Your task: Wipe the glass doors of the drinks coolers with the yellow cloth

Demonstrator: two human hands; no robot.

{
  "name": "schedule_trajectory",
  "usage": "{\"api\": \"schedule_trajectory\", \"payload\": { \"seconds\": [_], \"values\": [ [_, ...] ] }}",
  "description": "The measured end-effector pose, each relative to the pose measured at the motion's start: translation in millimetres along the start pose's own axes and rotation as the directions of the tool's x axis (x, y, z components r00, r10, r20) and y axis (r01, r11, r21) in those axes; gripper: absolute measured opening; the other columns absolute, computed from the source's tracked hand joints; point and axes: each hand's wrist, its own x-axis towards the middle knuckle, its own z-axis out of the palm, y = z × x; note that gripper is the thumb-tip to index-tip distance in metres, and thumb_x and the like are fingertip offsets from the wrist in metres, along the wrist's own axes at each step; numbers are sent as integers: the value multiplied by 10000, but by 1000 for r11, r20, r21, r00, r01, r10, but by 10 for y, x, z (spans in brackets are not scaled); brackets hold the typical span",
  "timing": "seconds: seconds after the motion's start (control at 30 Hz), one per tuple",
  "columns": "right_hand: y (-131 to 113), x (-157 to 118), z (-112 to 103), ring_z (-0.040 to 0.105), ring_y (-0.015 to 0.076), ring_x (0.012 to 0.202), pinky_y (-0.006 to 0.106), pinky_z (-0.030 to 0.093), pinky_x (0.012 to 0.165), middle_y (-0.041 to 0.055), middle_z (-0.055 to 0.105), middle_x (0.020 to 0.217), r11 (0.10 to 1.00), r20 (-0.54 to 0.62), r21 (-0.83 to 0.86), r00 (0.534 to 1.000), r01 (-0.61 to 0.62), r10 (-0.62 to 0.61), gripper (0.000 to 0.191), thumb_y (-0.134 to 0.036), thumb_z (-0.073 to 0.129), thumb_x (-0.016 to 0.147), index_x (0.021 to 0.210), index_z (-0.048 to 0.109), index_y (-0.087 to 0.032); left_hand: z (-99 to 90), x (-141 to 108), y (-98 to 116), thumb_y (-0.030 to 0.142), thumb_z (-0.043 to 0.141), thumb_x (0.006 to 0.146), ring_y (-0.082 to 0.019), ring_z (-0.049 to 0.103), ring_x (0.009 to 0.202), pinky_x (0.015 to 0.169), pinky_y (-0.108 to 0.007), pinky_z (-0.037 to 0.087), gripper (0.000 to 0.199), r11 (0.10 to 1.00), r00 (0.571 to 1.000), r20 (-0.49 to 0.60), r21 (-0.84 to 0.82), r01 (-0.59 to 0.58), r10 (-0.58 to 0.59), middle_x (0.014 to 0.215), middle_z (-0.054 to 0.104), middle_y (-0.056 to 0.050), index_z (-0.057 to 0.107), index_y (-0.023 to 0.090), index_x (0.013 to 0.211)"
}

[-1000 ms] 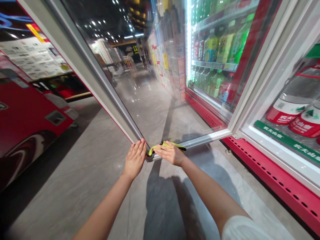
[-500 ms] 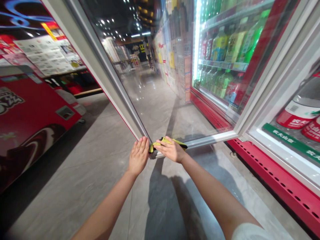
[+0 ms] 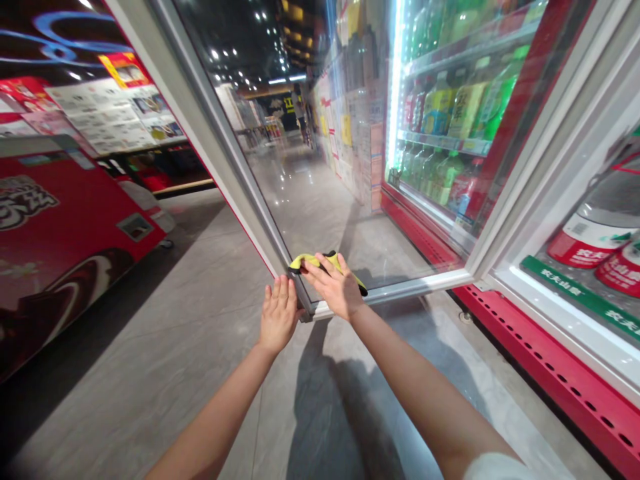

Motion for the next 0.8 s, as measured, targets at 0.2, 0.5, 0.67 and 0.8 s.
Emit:
{"api": "schedule_trajectory", "payload": {
  "seconds": [0.2, 0.5, 0.67, 0.8],
  "values": [
    [-112, -32, 34, 426, 212, 1468, 520, 138, 1292, 0, 587, 1495, 989, 11, -52, 990, 142, -141, 421, -198, 482, 1008, 1394, 605, -310, -36, -11, 50, 101, 496, 934, -264, 168, 1545, 1266, -528, 222, 866, 1000, 999, -35, -29, 2, -3, 1637, 158, -217, -48, 122, 1608],
    [196, 58, -400, 362, 322, 1495, 635, 213, 1217, 93, 546, 1528, 984, 5, -86, 987, -159, 160, 538, -178, 477, 996, 1519, 481, -303, -123, 167, 194, 111, 545, 908, -252, 29, 1550, 1283, -498, 123, 881, 999, 995, -92, -24, 46, -48, 1656, 104, -142, 20, 171, 1612],
    [374, -227, -409, 424, 265, 1450, 554, 275, 1215, 22, 578, 1504, 998, 115, -67, 993, -15, 23, 511, -219, 471, 1016, 1499, 486, -386, -114, 284, 350, 17, 491, 900, -252, -50, 1550, 1279, -527, 119, 870, 993, 982, -148, 7, 117, -115, 1669, 71, -66, 65, 293, 1606],
    [589, -219, -580, 358, 392, 1484, 656, 311, 1143, 141, 558, 1500, 929, 6, -165, 941, -332, 337, 536, -154, 407, 1003, 1521, 486, -265, -145, 285, 462, 34, 525, 882, -302, -93, 1541, 1265, -599, 139, 890, 986, 976, -137, -30, 165, -168, 1672, 62, -68, 63, 287, 1600]
  ]
}}
